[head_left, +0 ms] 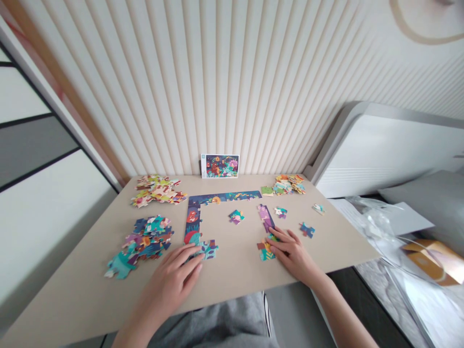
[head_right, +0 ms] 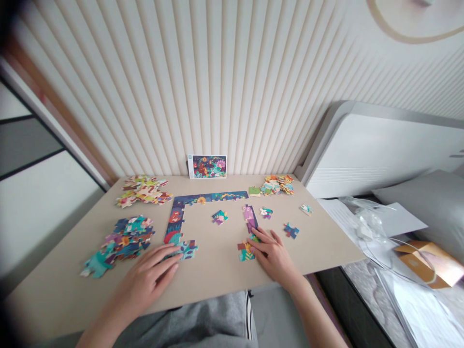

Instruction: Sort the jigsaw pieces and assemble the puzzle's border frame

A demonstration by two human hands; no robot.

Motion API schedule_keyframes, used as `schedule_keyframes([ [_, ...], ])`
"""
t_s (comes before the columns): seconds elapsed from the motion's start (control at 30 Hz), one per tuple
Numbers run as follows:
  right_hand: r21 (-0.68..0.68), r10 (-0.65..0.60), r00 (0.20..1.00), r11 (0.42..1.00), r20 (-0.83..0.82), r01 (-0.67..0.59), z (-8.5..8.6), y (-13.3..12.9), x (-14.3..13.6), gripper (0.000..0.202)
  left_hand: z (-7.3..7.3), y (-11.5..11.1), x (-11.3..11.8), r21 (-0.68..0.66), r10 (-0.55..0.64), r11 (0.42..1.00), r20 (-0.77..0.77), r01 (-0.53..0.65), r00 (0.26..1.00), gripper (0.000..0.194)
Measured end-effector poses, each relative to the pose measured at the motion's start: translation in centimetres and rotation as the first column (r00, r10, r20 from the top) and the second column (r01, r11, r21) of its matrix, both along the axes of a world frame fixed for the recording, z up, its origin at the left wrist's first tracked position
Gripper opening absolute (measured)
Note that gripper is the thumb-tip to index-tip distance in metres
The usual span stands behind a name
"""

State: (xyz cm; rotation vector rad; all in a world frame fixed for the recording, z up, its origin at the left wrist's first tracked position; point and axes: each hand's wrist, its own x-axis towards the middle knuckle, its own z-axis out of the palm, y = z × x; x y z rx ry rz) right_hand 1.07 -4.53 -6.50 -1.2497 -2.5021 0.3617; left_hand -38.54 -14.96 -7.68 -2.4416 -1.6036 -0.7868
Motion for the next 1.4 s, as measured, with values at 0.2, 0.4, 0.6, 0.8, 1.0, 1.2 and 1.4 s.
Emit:
schedule_keyframes([
  [0.2,0.066,-0.039,0.999,0.997,-0.016,0.040,0.0,-0.2,-1.1,0.037,0.0,0.0,0.0,0.007,0.008,1.000,-0.018,-0.008,1.000,0.029],
  [0.4,0.120,-0.049,0.996,0.991,-0.073,0.057,-0.2,-0.1,-1.7,0.045,-0.1,0.1,-0.1,-0.001,-0.001,1.000,-0.006,0.001,1.000,0.029],
  [0.6,0.182,-0.135,0.977,0.969,-0.166,0.165,-0.6,-0.6,-1.4,0.042,0.0,0.1,-0.1,-0.011,0.009,1.000,0.016,-0.008,1.000,0.029],
  [0.8,0.168,-0.205,0.972,0.960,-0.117,0.222,-0.6,-0.7,-1.2,0.033,-0.1,0.1,-0.1,-0.010,0.006,1.000,-0.001,-0.006,1.000,0.029],
  [1.0,0.165,-0.195,0.976,0.964,-0.097,0.209,-0.3,-0.6,-1.3,0.033,-0.1,0.0,-0.1,0.002,-0.001,1.000,-0.004,0.001,1.000,0.030],
  [1.2,0.181,-0.186,0.978,0.963,-0.089,0.200,-0.3,-0.6,-1.4,0.033,-0.1,0.0,-0.1,-0.019,0.009,1.000,0.028,-0.009,1.000,0.030],
  [1.4,0.180,-0.194,0.977,0.962,-0.085,0.207,-0.2,-0.8,-1.5,0.034,-0.1,0.0,-0.1,-0.021,0.005,1.000,0.024,-0.005,1.000,0.030],
])
